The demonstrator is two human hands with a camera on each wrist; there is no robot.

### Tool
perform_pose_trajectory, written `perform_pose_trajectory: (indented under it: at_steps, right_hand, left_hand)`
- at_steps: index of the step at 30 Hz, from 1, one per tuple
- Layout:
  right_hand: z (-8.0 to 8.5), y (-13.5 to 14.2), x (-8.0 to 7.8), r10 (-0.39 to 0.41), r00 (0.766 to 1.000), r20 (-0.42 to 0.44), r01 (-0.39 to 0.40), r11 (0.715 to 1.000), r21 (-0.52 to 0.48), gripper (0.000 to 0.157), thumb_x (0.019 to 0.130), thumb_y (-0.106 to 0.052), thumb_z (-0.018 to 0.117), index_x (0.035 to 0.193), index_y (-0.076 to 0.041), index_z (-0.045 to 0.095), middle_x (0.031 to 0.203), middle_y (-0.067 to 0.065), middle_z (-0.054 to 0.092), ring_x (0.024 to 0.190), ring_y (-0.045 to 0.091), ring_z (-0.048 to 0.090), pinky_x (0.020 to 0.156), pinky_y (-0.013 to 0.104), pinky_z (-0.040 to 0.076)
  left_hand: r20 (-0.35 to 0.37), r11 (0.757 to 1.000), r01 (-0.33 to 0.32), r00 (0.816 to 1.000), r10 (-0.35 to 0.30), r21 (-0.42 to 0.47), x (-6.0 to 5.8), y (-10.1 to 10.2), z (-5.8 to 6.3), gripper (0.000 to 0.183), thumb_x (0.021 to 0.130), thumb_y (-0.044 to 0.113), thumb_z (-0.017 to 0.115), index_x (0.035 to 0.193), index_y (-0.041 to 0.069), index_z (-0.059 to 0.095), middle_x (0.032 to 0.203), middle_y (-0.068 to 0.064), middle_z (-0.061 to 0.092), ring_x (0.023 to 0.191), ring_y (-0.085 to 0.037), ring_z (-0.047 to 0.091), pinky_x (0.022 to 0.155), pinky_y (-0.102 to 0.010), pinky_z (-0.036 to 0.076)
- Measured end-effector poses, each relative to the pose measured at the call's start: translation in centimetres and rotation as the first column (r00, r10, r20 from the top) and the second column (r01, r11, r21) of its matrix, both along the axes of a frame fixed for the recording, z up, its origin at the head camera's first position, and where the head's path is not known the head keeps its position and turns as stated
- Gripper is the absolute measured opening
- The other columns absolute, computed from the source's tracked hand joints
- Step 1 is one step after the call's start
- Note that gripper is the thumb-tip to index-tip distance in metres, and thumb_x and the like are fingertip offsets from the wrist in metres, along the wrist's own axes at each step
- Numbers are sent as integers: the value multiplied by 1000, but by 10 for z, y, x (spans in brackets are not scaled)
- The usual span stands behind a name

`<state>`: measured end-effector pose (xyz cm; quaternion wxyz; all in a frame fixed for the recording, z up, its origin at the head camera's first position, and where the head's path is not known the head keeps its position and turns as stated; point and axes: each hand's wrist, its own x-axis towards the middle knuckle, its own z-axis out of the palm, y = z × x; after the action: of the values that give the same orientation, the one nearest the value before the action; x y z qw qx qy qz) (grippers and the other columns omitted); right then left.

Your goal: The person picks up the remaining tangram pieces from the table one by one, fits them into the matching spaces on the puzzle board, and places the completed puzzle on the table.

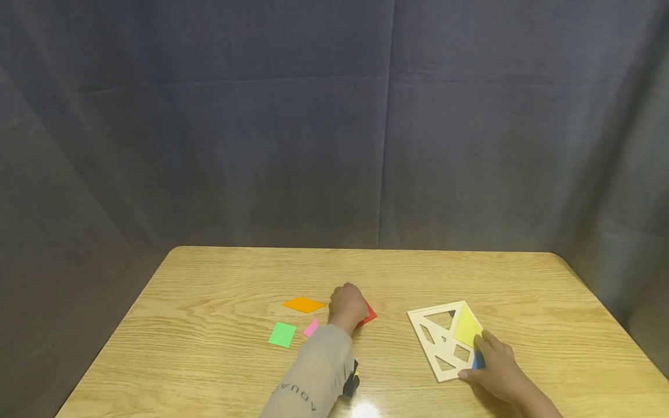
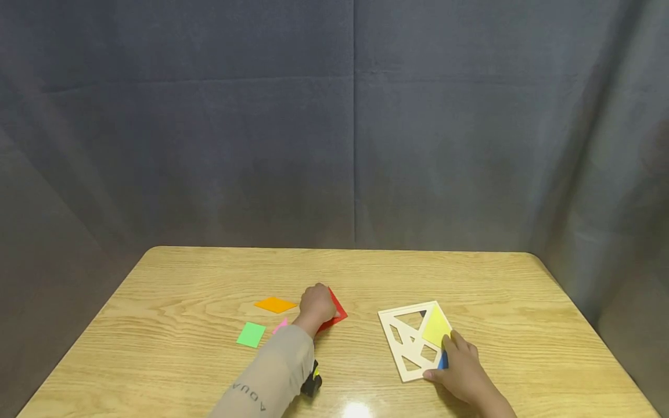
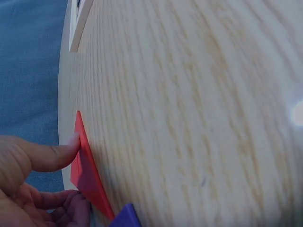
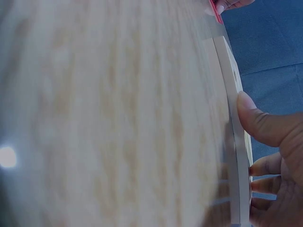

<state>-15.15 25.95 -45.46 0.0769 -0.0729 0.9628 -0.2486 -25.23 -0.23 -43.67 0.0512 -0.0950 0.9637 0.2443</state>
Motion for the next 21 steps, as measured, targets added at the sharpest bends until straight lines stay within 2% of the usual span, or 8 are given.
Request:
perform_pose_trajectory:
  at_steps: [3,6,17,21]
  right_hand:
    - [-1,0,0,-2,1000,1,2,1000,-11,95,64,-47,66,119,21,28,124,42,14,105,58,17,77,65,26]
    - [-1,0,0,-4,1000,-2,4,1000,-14,95,64,-47,66,119,21,28,125,41,14,105,58,16,77,66,25]
    - [-2,0,-1,-1,1000,-11,1,1000,-10,96,64,-47,66,119,21,28,125,41,14,105,58,17,78,66,25]
    - [-2,1,0,4,1000,-18,-4,1000,-8,95,64,-46,67,119,21,28,124,42,14,105,58,17,76,66,26]
  left_hand:
    - [6,1000,11,1000,-11,-9,0,1,1,41,62,17,73,90,-4,52,82,-17,46,80,-29,48,63,-37,44]
    - [3,1000,13,1000,-13,-14,2,1,1,40,61,18,72,88,-3,52,79,-16,44,77,-28,47,60,-36,44]
    - [10,998,26,1000,-26,-66,3,5,2,56,54,29,79,90,-5,52,77,-17,42,77,-29,47,57,-34,45]
    - [37,997,33,999,-30,-71,4,7,4,59,56,30,79,94,-7,51,78,-17,41,76,-28,46,56,-33,45]
